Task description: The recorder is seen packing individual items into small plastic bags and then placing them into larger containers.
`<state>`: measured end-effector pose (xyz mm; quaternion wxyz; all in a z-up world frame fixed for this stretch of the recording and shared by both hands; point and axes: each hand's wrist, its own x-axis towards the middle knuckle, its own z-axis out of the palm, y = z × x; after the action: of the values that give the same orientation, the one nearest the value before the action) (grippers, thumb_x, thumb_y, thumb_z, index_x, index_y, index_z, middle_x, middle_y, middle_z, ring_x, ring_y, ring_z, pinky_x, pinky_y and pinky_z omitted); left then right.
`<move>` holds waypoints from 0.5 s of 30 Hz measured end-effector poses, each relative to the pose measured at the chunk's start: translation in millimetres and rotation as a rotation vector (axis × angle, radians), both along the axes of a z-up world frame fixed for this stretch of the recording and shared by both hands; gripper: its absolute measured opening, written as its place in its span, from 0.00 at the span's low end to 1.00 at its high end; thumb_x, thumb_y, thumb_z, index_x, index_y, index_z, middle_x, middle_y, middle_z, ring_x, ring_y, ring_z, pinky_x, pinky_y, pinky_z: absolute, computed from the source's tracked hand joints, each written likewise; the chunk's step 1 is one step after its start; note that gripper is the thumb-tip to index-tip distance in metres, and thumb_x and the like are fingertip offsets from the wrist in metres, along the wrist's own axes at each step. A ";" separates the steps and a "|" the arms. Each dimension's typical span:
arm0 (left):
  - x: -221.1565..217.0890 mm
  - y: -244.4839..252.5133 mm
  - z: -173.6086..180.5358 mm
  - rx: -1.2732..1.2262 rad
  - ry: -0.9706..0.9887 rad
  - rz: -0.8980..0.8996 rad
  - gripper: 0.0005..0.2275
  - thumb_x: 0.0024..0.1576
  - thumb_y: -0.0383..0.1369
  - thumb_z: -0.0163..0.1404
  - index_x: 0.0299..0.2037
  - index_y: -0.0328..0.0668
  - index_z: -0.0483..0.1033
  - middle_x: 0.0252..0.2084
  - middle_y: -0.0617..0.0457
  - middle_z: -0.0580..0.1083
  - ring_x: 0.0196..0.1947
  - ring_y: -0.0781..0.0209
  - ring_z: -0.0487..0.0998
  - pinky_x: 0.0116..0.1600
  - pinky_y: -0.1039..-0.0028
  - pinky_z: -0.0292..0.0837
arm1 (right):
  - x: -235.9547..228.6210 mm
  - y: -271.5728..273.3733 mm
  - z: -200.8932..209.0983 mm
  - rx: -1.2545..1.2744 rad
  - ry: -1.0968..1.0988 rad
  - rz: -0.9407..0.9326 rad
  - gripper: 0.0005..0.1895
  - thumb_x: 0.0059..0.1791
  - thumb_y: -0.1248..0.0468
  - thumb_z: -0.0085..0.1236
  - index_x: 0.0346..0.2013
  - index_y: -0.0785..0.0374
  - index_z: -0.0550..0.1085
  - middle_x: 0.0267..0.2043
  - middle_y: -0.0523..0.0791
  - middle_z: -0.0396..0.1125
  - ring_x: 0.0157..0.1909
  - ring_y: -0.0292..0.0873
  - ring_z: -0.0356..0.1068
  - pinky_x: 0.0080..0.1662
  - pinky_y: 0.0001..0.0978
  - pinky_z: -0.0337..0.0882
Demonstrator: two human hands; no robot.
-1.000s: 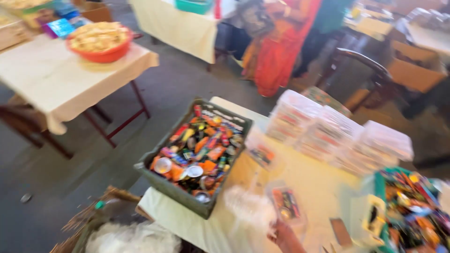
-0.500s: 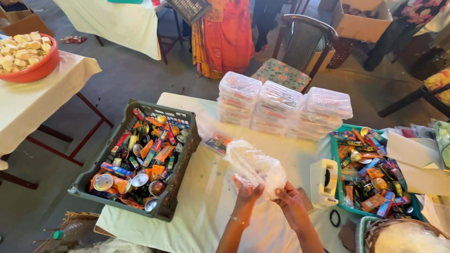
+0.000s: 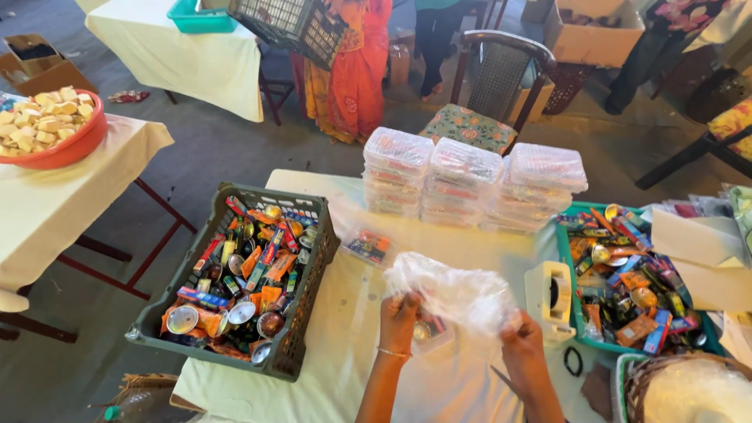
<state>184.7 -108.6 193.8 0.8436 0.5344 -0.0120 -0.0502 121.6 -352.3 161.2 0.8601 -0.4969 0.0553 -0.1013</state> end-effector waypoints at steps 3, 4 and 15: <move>5.9 5.2 9.9 -0.025 -0.054 0.081 0.21 0.63 0.47 0.53 0.41 0.32 0.84 0.29 0.58 0.73 0.29 0.72 0.71 0.35 0.79 0.67 | -6.0 13.3 29.3 0.290 -0.135 0.061 0.26 0.45 0.65 0.63 0.57 0.71 0.71 0.57 0.49 0.72 0.59 0.46 0.71 0.63 0.44 0.64; 9.0 9.2 17.4 -0.021 -0.073 0.095 0.21 0.63 0.47 0.53 0.41 0.32 0.84 0.29 0.58 0.73 0.29 0.72 0.71 0.35 0.79 0.67 | 0.9 22.0 43.1 0.296 -0.152 0.077 0.26 0.45 0.65 0.63 0.57 0.71 0.71 0.57 0.49 0.72 0.59 0.46 0.71 0.63 0.44 0.64; 8.0 41.5 70.0 -0.606 -0.070 0.109 0.26 0.62 0.38 0.50 0.70 0.47 0.59 0.57 0.55 0.72 0.49 0.65 0.76 0.49 0.68 0.78 | 18.5 28.2 39.9 0.071 -0.369 0.035 0.20 0.51 0.75 0.69 0.49 0.59 0.66 0.55 0.43 0.67 0.59 0.41 0.67 0.62 0.38 0.64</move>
<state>192.7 -67.1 263.8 0.9651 0.2599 -0.0266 0.0191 140.1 -324.1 201.0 0.8742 -0.4402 -0.1084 -0.1739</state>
